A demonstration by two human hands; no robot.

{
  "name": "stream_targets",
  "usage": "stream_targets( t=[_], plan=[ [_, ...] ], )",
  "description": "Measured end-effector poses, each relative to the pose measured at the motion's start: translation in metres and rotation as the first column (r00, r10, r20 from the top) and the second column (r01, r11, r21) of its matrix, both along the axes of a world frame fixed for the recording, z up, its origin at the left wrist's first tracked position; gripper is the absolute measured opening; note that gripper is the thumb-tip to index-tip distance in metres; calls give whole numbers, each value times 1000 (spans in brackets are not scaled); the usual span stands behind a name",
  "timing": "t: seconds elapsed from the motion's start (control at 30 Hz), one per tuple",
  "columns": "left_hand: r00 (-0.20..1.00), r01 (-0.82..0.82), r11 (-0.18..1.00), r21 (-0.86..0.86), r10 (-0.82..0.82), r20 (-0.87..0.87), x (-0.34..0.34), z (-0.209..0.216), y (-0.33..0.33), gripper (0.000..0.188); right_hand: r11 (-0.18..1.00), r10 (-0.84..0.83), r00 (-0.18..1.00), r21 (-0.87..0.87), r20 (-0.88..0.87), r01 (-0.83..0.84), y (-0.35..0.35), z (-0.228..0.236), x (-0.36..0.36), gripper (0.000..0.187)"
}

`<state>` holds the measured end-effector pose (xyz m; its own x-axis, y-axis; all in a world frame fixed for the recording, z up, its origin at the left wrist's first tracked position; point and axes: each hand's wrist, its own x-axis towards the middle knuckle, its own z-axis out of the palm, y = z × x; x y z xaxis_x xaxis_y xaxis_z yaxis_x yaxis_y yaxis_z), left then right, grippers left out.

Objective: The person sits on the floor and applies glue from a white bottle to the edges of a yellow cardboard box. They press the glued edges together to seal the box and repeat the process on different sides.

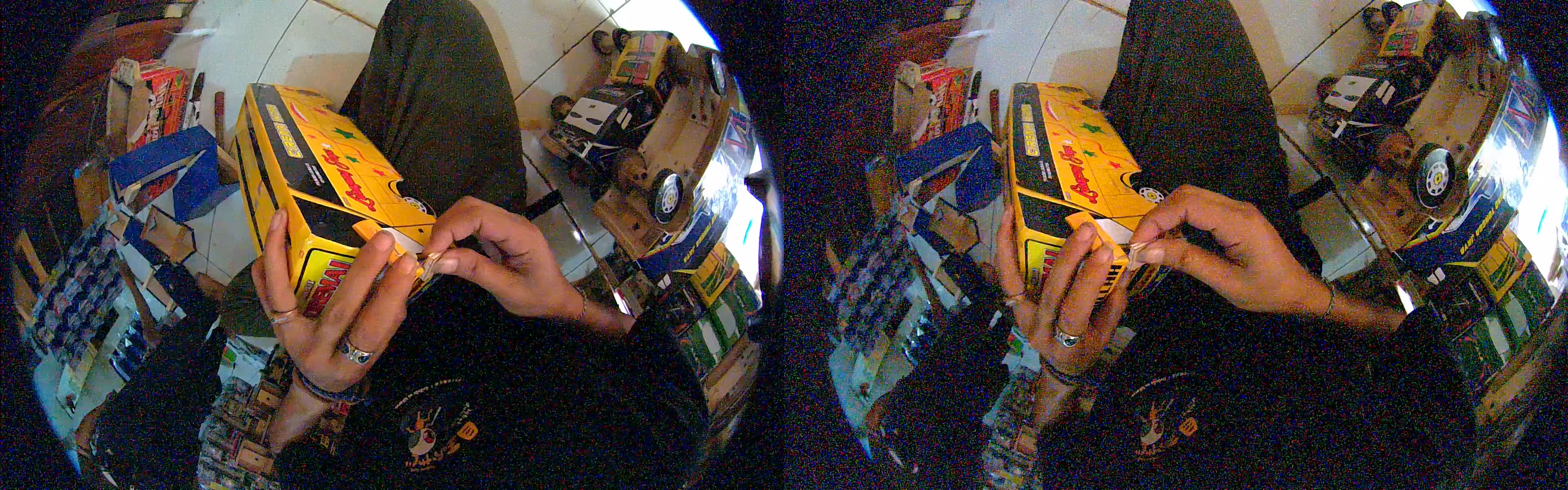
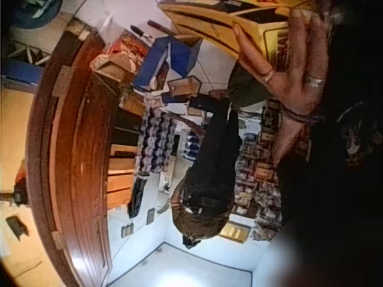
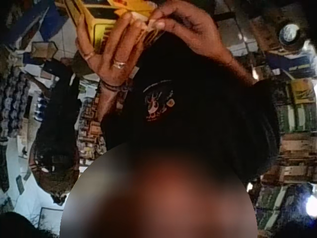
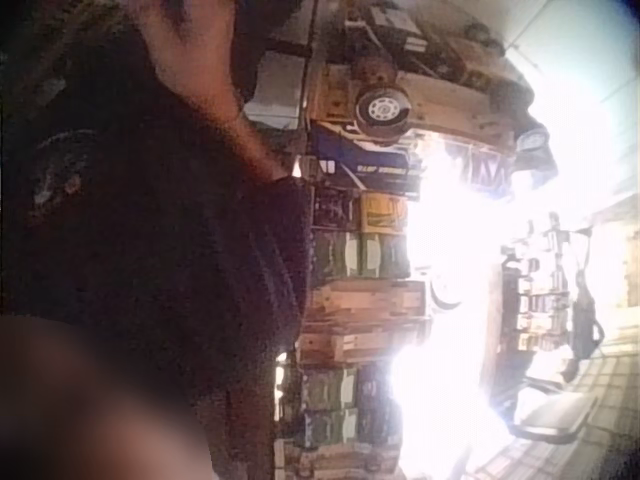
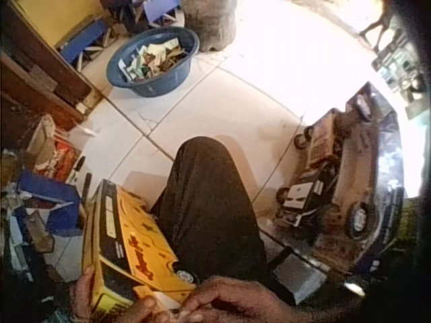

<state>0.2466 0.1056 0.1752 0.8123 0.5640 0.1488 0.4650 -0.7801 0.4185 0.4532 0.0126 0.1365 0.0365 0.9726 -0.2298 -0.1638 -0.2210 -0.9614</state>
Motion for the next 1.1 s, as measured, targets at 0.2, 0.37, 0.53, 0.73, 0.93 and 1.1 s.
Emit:
stream_targets(
  t=[0.2, 0.37, 0.53, 0.73, 0.93, 1.1],
  plan=[
    [1000, -9, 1000, 15, 9, -11, -2, 1, 1, 38, 995, 56, 995, 74, 88, -63, 2, -3, 0, 10],
    [1000, 6, 1000, 6, -6, -23, -5, 3, 3, 39, 994, 87, 994, 60, 64, -91, 2, -2, -2, 9],
    [999, 13, 1000, -13, -14, -31, -8, 2, 3, 37, 983, 149, 984, 98, 94, -158, 6, -4, 1, 10],
    [1000, -4, 1000, 9, 4, 1, -6, -4, 1, 35, 975, 175, 979, 117, 106, -187, 9, -6, 4, 10],
    [1000, 9, 1000, 12, -9, -24, -4, -3, 3, 34, 983, 154, 979, 76, 131, -165, 8, -7, 2, 10],
    [1000, -1, 1000, -15, 1, -7, -2, -4, 4, 34, 984, 145, 982, 83, 124, -156, 7, -7, 1, 9]
  ],
)
